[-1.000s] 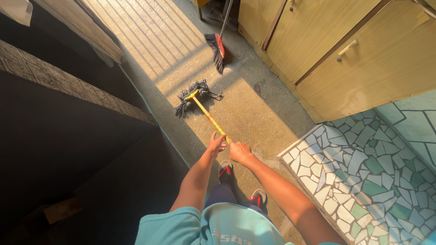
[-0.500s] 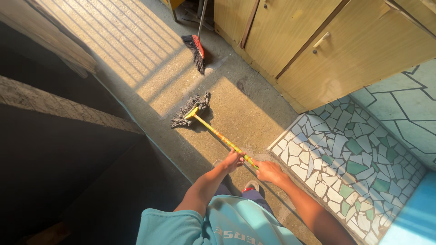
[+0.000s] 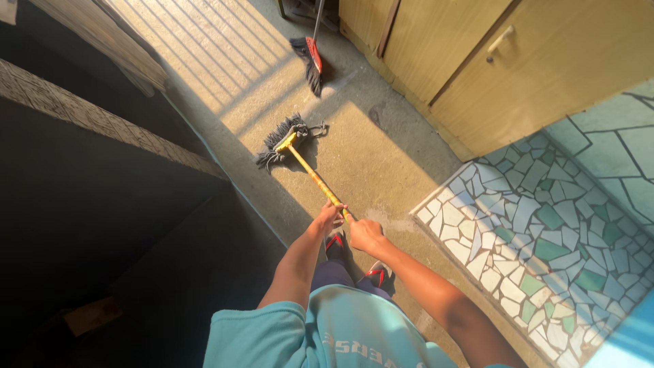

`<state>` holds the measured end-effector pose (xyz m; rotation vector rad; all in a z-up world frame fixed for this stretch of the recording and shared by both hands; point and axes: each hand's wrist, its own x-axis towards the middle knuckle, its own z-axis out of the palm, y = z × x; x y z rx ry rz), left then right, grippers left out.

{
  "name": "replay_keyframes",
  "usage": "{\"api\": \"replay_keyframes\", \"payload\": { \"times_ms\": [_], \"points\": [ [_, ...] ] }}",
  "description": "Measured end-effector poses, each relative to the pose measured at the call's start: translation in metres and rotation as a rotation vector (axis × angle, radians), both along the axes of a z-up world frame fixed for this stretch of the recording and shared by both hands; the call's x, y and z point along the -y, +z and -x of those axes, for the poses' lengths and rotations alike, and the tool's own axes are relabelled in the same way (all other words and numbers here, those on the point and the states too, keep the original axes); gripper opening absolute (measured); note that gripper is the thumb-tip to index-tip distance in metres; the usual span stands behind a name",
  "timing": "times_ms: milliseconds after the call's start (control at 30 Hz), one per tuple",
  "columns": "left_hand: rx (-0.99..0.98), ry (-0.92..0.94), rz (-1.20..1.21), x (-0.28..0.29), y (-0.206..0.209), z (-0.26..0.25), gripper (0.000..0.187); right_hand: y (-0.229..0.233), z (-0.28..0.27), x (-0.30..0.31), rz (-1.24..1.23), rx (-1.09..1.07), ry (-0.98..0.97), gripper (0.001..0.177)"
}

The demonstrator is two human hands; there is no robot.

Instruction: The person mops the floor in a small area using a mop, repeatedly moving the mop head across the surface.

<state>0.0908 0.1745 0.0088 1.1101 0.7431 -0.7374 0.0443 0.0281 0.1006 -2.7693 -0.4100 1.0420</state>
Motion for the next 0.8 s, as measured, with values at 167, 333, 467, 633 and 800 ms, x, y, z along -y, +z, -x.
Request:
{"api": "replay_keyframes", "payload": {
  "times_ms": [167, 333, 467, 633, 800],
  "points": [
    [0.037, -0.069, 0.14, 0.058, -0.002, 0.028, 0.013, 0.012, 0.031, 0.069, 0.006, 0.042, -0.018, 0.066],
    [0.026, -0.263, 0.104, 0.134, 0.006, 0.057, 0.012, 0.047, 0.071, 0.14, 0.091, -0.021, -0.152, 0.071],
    [-0.016, -0.459, 0.113, 0.178, 0.004, 0.076, 0.012, 0.064, 0.112, 0.178, 0.094, -0.029, -0.278, 0.066],
    [-0.202, -0.271, 0.124, 0.224, -0.019, 0.092, 0.014, 0.079, 0.139, 0.198, 0.034, -0.028, -0.453, 0.064],
    [-0.248, -0.187, 0.146, 0.233, -0.037, 0.093, 0.017, 0.07, 0.147, 0.202, -0.021, 0.061, -0.428, 0.064]
  ]
}}
